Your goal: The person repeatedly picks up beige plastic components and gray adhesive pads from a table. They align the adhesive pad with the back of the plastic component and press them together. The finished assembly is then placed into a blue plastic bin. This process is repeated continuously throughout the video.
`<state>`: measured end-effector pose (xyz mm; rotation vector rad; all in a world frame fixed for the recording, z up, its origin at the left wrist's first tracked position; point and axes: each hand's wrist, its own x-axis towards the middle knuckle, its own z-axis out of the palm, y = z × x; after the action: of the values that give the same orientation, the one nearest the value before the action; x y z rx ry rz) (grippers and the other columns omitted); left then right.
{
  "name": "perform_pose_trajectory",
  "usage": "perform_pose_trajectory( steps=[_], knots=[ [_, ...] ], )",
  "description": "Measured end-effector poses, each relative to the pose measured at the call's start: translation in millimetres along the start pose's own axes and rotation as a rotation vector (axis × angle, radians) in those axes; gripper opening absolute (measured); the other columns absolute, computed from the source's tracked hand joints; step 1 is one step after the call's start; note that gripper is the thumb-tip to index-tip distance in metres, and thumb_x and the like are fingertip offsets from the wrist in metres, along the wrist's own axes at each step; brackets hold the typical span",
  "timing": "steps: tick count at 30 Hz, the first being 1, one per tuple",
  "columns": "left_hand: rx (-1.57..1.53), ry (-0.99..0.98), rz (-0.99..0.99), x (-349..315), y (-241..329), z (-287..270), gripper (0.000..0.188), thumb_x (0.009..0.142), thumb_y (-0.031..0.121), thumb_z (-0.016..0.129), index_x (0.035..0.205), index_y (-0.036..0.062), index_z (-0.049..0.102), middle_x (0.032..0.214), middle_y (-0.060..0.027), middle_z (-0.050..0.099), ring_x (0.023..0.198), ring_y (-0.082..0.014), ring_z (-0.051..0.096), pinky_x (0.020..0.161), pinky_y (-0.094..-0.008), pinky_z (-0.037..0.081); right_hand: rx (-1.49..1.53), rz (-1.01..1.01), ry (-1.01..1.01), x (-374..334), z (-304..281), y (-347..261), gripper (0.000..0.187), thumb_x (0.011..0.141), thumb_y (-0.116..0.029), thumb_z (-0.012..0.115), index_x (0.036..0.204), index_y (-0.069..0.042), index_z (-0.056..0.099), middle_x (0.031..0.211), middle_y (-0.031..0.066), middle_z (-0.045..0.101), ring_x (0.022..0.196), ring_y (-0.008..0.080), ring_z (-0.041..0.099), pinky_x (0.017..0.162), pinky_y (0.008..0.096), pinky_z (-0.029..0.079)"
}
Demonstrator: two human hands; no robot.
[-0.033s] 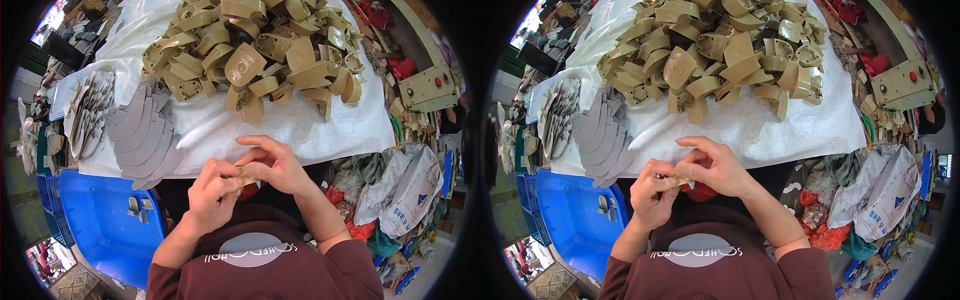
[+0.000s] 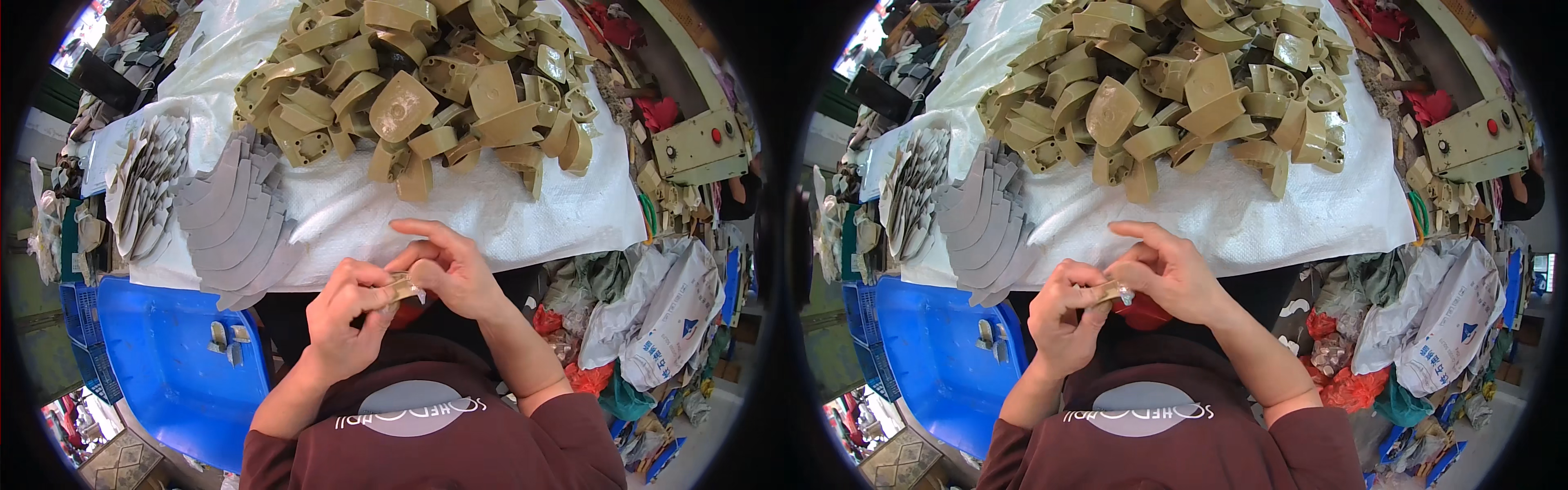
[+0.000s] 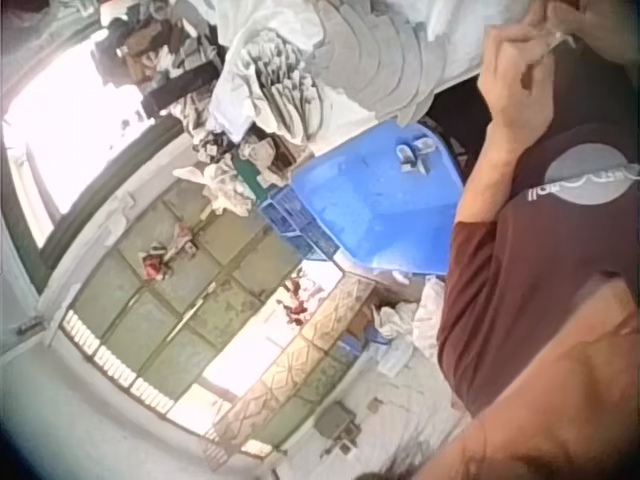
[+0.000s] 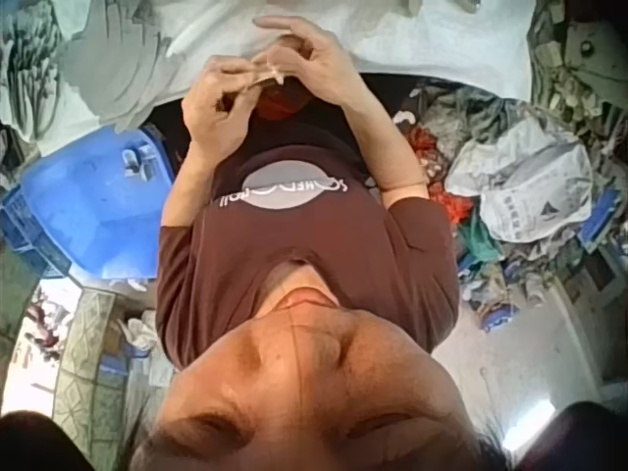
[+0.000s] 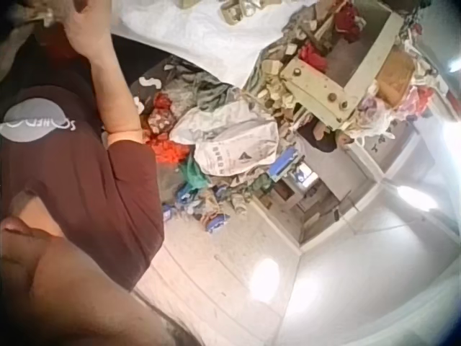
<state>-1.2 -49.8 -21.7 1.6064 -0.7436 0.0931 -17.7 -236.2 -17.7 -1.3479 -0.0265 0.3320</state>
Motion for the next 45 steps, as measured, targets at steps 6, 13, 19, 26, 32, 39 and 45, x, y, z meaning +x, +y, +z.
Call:
perform_pose_trajectory(
  steps=[6,13,19,26,32,39,45],
  knots=[
    [-0.262,0.174,-0.284,-4,3,10,0.015,0.081,-0.008,0.062,0.090,-0.0001,0.053,0.095,-0.0124,0.060,0.082,-0.0127,0.057,0.074,-0.0256,0.048,-0.295,-0.528,0.055,1,7,14,0.031,0.082,-0.002,0.064,0.112,-0.008,0.057,0.110,0.0104,0.057,0.103,0.0248,0.050,0.086,0.0361,0.043],
    [-0.351,0.145,-0.396,-1,7,12,0.015,0.086,0.001,0.066,0.092,-0.0001,0.053,0.102,-0.0140,0.059,0.082,-0.0104,0.057,0.074,-0.0247,0.049,-0.419,-0.534,0.125,2,11,11,0.018,0.087,-0.014,0.064,0.100,-0.006,0.056,0.103,0.0116,0.050,0.091,0.0210,0.047,0.081,0.0337,0.041],
    [0.268,0.143,-0.155,9,16,6,0.019,0.072,0.006,0.077,0.085,0.0059,0.063,0.103,-0.0099,0.060,0.101,-0.0244,0.054,0.081,-0.0350,0.045,-0.463,-0.626,0.200,-4,15,10,0.020,0.083,-0.018,0.069,0.093,-0.007,0.056,0.096,0.0058,0.055,0.093,0.0226,0.047,0.083,0.0338,0.036],
    [0.403,0.076,0.235,7,3,-2,0.017,0.066,0.011,0.078,0.080,0.0117,0.068,0.115,-0.0095,0.055,0.103,-0.0288,0.048,0.080,-0.0378,0.042,0.170,-0.042,-0.098,-7,-4,-3,0.049,0.083,-0.020,0.072,0.123,0.000,0.051,0.116,0.0102,0.059,0.111,0.0205,0.054,0.096,0.0352,0.042],
    [-0.064,0.039,-0.049,-2,0,-4,0.045,0.084,0.034,0.061,0.121,0.0082,0.058,0.125,-0.0156,0.050,0.105,-0.0264,0.048,0.089,-0.0375,0.041,-0.399,-0.514,0.018,-3,-9,-7,0.062,0.070,-0.011,0.080,0.124,-0.004,0.050,0.112,0.0111,0.064,0.102,0.0248,0.061,0.089,0.0362,0.048],
    [-0.553,-0.097,-0.601,-12,-10,10,0.072,0.093,0.047,0.045,0.143,0.0022,0.020,0.122,-0.0160,0.047,0.101,-0.0238,0.057,0.088,-0.0344,0.047,-0.348,-0.582,0.023,-3,11,4,0.065,0.068,-0.010,0.081,0.125,-0.010,0.050,0.107,0.0111,0.063,0.103,0.0267,0.057,0.088,0.0388,0.047],
    [-0.674,-0.063,-0.530,-11,-1,17,0.079,0.092,0.064,0.032,0.143,0.0056,0.015,0.118,-0.0180,0.047,0.087,-0.0230,0.061,0.067,-0.0318,0.053,-0.047,-0.217,-0.008,3,17,-3,0.026,0.089,-0.023,0.062,0.109,-0.007,0.057,0.091,0.0084,0.057,0.063,0.0106,0.057,0.052,0.0223,0.048]
  ],
)
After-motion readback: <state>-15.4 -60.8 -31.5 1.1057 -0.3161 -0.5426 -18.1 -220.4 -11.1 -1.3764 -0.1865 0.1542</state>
